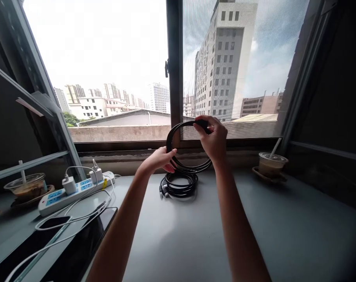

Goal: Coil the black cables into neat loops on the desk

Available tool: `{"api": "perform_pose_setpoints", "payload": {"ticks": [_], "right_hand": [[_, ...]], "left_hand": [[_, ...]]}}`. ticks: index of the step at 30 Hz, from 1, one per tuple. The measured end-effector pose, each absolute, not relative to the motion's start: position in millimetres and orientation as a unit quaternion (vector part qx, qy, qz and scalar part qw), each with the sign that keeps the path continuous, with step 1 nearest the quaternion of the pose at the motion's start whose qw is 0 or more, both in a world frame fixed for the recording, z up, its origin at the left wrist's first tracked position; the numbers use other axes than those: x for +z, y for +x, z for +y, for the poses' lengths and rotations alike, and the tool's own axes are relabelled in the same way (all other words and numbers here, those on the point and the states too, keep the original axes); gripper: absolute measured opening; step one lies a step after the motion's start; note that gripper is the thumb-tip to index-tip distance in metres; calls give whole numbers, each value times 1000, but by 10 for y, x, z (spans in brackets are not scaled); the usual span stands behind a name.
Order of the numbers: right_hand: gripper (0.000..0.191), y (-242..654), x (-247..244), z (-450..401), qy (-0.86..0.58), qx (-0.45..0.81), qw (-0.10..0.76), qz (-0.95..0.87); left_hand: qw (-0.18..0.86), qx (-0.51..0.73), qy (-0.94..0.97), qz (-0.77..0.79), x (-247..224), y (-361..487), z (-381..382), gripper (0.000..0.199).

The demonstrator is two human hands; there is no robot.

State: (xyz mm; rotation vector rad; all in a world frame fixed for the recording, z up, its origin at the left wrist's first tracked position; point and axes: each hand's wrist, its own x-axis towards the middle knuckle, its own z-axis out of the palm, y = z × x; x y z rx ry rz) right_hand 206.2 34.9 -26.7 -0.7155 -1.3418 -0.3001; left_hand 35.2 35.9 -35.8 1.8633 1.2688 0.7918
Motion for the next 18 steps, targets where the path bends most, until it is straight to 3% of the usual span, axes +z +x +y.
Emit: {"api": "perform_pose_setpoints", "payload": {"ticks": [10,18], "right_hand": [[13,2004,-197,205,-311,-152,698,-627],[12,1805,-132,-34,-300,-173,644,-682]], "left_hand": [[376,378,694,483,-265,408,227,8],[407,394,682,462,-348,401,355,15]]}}
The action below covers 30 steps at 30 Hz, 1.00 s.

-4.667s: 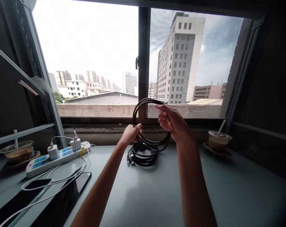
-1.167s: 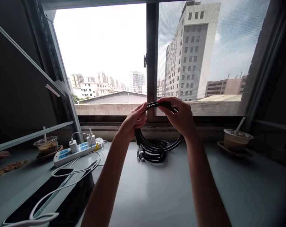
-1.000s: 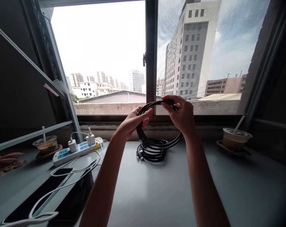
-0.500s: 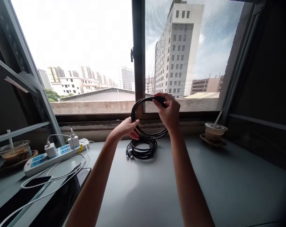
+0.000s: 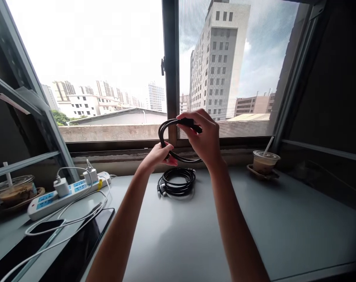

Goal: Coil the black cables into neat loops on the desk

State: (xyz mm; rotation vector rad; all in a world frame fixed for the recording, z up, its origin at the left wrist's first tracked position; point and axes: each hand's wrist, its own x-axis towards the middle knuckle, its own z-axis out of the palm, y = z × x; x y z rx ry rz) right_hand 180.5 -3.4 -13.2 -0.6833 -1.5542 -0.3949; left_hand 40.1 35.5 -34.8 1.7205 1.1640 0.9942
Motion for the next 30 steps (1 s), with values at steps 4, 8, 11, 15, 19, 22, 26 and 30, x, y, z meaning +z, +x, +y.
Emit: {"api": "perform_pose_setpoints", "payload": {"ticks": [4,8,11,15,19,22,26,30], "right_hand": [[11,1750,-160,5,-275,-166,651,-688],[11,1718,-180,30,-276,-162,659,-681],[10,1706,-183,30,-269,-163,675,-667],[9,1700,-182,18,-268,-166,689,-653],[8,1715,-182,27,-254,-167,698,-649],[10,1749,-188,72,-266,-169,699,-642],[17,1841,-230,215,-329,-177,696,-613],[23,2010,-346,426,-429,-143,658,-602]], "left_hand": [[382,400,685,475,-351,264,405,14],[383,371,692,486,-318,162,387,15],[360,370,696,500,-291,125,370,16],[345,374,706,493,-259,115,330,19],[307,414,705,488,-238,147,274,18],[310,428,694,490,-250,181,287,19],[289,469,692,466,-316,200,402,21],[199,492,696,483,-393,201,519,29]]}}
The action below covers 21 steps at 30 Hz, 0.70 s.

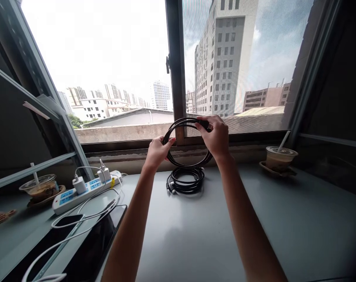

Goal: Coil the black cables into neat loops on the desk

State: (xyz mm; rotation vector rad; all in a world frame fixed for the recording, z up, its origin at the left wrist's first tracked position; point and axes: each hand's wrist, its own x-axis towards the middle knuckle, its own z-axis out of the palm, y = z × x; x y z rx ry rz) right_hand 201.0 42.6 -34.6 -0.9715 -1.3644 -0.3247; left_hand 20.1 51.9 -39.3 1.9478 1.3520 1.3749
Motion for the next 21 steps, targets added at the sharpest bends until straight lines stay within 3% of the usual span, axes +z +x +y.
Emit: {"api": "perform_pose_setpoints", "payload": {"ticks": [3,7,13,21], "right_hand": [[35,2157,-465,561,-479,-29,564,-672],[54,2298,-651,712,-543,73,429,-719],[34,2384,-1045,1009,-631,108,362,-678],[24,2247,-1634,1276,-689,140,299,-645]], "left_hand": [[170,463,692,527,-463,221,590,33],[216,390,685,576,-642,258,763,34],[257,259,686,630,-1027,293,1057,27],[108,162,682,705,-1419,429,1143,25]]}}
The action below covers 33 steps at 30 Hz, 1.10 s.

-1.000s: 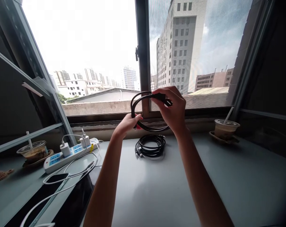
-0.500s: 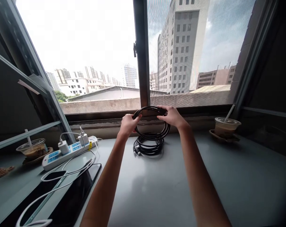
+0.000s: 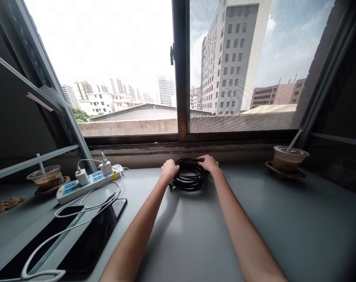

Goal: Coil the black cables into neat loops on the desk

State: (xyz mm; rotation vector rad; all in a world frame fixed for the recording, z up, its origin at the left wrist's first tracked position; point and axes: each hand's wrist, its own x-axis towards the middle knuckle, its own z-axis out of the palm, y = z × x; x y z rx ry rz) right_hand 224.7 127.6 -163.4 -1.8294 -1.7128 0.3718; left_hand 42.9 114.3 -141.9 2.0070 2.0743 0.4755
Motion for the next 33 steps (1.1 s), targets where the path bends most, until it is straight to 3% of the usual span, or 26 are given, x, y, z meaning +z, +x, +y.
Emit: {"api": "perform_pose_setpoints", "payload": {"ticks": [7,12,15,18,22,26,28,31,33], "right_hand": [[28,2274,-1756,1412,-648,148,325,-673],[27,2217,-1868,1492,-631,166,336,-679],[26,2195,-1943,1527,-625,174,343,-679],[25,2192,-2000,1570,-623,180,356,-673],[25,2192,-2065,1649,-609,195,385,-666],[25,2186,-2113,1712,-579,215,423,-663],[25,2177,-2136,1725,-562,226,440,-663],[25,2158,-2181,1732,-538,239,461,-664],[27,2149,-2216,1736,-527,246,474,-661]], "left_hand": [[36,143,686,712,-1330,393,1152,32],[45,100,683,722,-1327,364,1147,30],[37,92,695,712,-1299,394,1095,44],[36,95,765,636,-1182,432,1004,63],[121,22,864,488,-1023,511,871,57],[143,-44,885,440,-1100,629,797,68],[122,-42,892,434,-1224,652,785,60],[85,-8,901,426,-1434,607,769,28],[55,29,907,417,-1559,552,751,24]]}}
